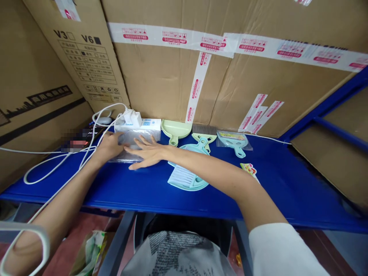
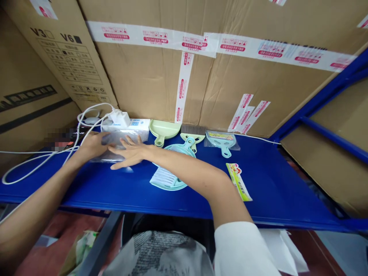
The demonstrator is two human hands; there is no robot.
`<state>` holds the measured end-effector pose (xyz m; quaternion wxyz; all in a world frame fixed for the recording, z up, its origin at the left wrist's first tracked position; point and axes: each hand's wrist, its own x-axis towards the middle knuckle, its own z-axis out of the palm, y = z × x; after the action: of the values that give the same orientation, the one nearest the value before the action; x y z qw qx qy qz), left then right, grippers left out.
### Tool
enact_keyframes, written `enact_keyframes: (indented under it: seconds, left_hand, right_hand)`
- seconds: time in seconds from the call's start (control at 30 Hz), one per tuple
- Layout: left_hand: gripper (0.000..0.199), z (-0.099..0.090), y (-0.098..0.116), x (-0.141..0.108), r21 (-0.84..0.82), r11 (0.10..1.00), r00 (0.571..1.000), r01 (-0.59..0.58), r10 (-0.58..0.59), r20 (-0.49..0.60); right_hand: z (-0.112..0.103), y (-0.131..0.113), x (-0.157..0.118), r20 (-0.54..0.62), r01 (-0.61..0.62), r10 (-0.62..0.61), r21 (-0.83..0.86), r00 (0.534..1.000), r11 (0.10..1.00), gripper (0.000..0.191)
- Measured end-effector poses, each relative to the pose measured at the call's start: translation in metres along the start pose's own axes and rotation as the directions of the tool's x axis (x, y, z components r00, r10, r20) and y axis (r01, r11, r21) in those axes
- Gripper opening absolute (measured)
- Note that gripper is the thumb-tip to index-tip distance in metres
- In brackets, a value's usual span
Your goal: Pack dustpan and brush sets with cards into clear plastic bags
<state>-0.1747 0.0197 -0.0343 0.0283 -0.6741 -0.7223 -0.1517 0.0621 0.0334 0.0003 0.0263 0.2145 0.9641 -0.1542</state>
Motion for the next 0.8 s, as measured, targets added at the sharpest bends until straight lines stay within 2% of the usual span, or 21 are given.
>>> enact_keyframes:
  seconds: [0.2,0.3,0.4,0.43,0.5,0.57,0.63,0.7,0.8]
  left_hand:
    - [0.073,-0.005,0.003,0.002,-0.023,1.0,1.0,0.003,-0.003,-0.008]
    - [0.075,-0.004,0.004,0.001,-0.001,1.0,1.0,-0.008,0.008,-0.005]
    - [0.076,-0.005,0.007,-0.001,0.037,0.999,1.0,-0.016,0.016,-0.01]
    - [0.073,-0.006,0.009,-0.002,0.063,0.998,1.0,-0.018,0.018,-0.007]
    - [0.064,-0.008,0.013,-0.004,0.119,0.993,1.0,-0.024,0.023,0.012]
    - [0.054,-0.01,0.018,-0.006,0.153,0.988,0.999,-0.028,0.024,0.03]
    - [0.049,-0.013,0.025,-0.008,0.17,0.985,0.999,-0.024,0.019,0.033]
    - [0.049,-0.017,0.031,-0.011,0.189,0.982,1.0,-0.021,0.019,0.011]
    - [0.052,-0.028,0.043,-0.017,0.212,0.977,0.999,-0.019,0.025,-0.028]
  right_hand:
    - [0.012,-0.001,0.0,0.044,-0.081,0.082,-0.024,0.996,0.996,0.102]
    - [0.003,-0.002,-0.004,-0.042,-0.065,0.064,-0.02,0.997,0.998,0.107]
    - [-0.022,-0.001,-0.027,-0.184,0.011,-0.021,-0.058,0.983,0.998,0.098]
    - [-0.033,0.0,-0.041,-0.231,0.041,-0.059,-0.083,0.971,0.996,0.088]
    - [-0.052,0.003,-0.081,-0.302,0.087,-0.126,-0.14,0.945,0.986,0.055]
    - [-0.064,0.006,-0.13,-0.294,0.121,-0.168,-0.171,0.941,0.978,0.034]
    - [-0.065,0.007,-0.18,-0.268,0.127,-0.171,-0.173,0.948,0.977,0.026]
    - [-0.056,0.006,-0.223,-0.212,0.143,-0.177,-0.165,0.961,0.976,0.022]
    - [-0.036,0.003,-0.264,-0.132,0.109,-0.132,-0.167,0.982,0.98,0.03]
